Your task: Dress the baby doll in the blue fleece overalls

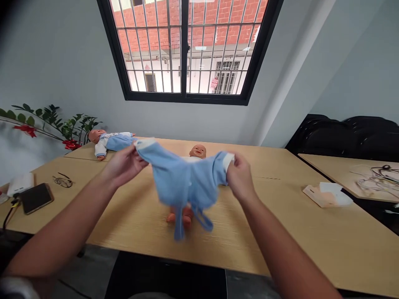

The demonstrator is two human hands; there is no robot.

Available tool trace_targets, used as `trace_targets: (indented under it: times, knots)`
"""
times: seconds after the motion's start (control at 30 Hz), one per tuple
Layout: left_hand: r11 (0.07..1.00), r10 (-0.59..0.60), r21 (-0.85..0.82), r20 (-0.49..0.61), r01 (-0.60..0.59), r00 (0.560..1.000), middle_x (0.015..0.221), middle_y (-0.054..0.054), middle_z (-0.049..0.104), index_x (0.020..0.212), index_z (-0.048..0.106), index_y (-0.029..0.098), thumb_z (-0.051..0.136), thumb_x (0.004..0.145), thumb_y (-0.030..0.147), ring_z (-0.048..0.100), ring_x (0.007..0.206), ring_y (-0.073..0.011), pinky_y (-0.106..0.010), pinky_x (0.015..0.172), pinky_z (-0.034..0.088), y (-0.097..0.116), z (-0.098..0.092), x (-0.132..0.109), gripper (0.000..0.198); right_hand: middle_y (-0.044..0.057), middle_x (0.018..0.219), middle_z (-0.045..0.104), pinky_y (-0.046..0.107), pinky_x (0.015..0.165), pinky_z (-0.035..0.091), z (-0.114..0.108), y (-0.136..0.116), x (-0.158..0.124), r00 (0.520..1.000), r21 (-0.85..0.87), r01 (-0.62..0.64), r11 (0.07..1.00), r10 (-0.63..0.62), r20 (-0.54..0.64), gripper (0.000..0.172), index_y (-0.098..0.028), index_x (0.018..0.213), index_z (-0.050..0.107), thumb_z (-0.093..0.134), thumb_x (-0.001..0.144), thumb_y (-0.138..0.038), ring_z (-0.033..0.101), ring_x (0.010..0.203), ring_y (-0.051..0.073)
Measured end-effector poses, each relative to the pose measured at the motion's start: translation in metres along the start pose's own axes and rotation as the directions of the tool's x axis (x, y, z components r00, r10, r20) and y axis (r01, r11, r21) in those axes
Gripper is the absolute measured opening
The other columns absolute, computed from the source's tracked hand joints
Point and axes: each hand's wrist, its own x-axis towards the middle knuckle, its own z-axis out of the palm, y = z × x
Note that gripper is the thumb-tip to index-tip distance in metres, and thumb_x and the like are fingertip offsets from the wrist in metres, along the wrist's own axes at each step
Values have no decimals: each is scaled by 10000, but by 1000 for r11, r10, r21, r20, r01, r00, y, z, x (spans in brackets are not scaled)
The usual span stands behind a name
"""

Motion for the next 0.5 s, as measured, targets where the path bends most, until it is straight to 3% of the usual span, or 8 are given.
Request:
trace_targets:
  times: [0.07, 0.13, 0.2, 0.27, 0.33, 0.4, 0.43, 0.5]
  knots:
    - [990, 136, 29, 79, -139, 988, 561, 52, 448, 722, 548, 177, 494, 1063, 325, 493, 514, -86, -208, 586, 495, 18, 16, 16, 376, 25, 878, 713, 290, 606, 503, 0, -23, 27, 985, 61, 133, 989, -125, -119, 271, -190, 1068, 704, 683, 843, -339, 609, 681, 154]
    - [952, 272, 109, 136, -287, 953, 577, 45, 443, 726, 553, 186, 500, 1059, 398, 488, 526, -95, -214, 570, 477, 31, 24, 21, 398, 38, 951, 705, 292, 663, 516, -6, -41, 34, 919, 13, 356, 934, -348, -184, 280, -207, 1130, 688, 686, 856, -267, 629, 755, 151]
    - [889, 372, 203, 199, -410, 907, 640, 23, 503, 769, 591, 192, 518, 1044, 451, 521, 578, -111, -223, 573, 468, 34, 19, 16, 384, 62, 1037, 702, 318, 774, 534, -15, -47, 22, 812, -125, 549, 827, -562, -154, 311, -220, 1153, 690, 697, 844, -185, 660, 889, 175]
    - [835, 402, 277, 281, -475, 871, 725, 7, 557, 834, 624, 193, 603, 995, 479, 536, 633, -119, -227, 590, 461, 27, 1, 4, 329, 71, 1062, 711, 339, 823, 545, -25, -36, -2, 724, -251, 668, 701, -690, 1, 349, -228, 1151, 692, 709, 816, -134, 678, 944, 202]
    - [814, 301, 381, 368, -438, 880, 788, -1, 577, 896, 637, 189, 697, 923, 514, 531, 677, -125, -230, 619, 458, 11, -25, -14, 331, 68, 1038, 738, 334, 783, 564, -32, -11, -32, 639, -273, 768, 579, -718, 276, 352, -229, 1160, 676, 695, 822, -131, 703, 912, 212]
    - [772, 2, 581, 403, -258, 915, 843, -17, 595, 917, 627, 178, 668, 921, 576, 546, 747, -141, -239, 667, 463, -10, -50, -37, 400, 63, 1015, 761, 324, 756, 580, -35, 20, -65, 552, -260, 831, 492, -673, 493, 310, -234, 1145, 678, 648, 858, -122, 726, 892, 211]
    - [720, -146, 673, 386, -170, 911, 859, -17, 596, 914, 619, 174, 649, 934, 574, 541, 766, -142, -241, 689, 459, -21, -60, -50, 402, 62, 1016, 768, 314, 743, 582, -36, 35, -81, 534, -250, 837, 488, -625, 569, 323, -234, 1156, 677, 608, 869, -104, 732, 883, 203]
    - [572, -420, 820, 313, -19, 852, 881, -7, 602, 952, 620, 181, 614, 960, 549, 528, 779, -140, -237, 697, 441, -41, -72, -74, 368, 65, 1035, 773, 323, 766, 587, -38, 57, -113, 511, -212, 833, 511, -566, 647, 420, -231, 1186, 670, 511, 845, -45, 734, 903, 204]
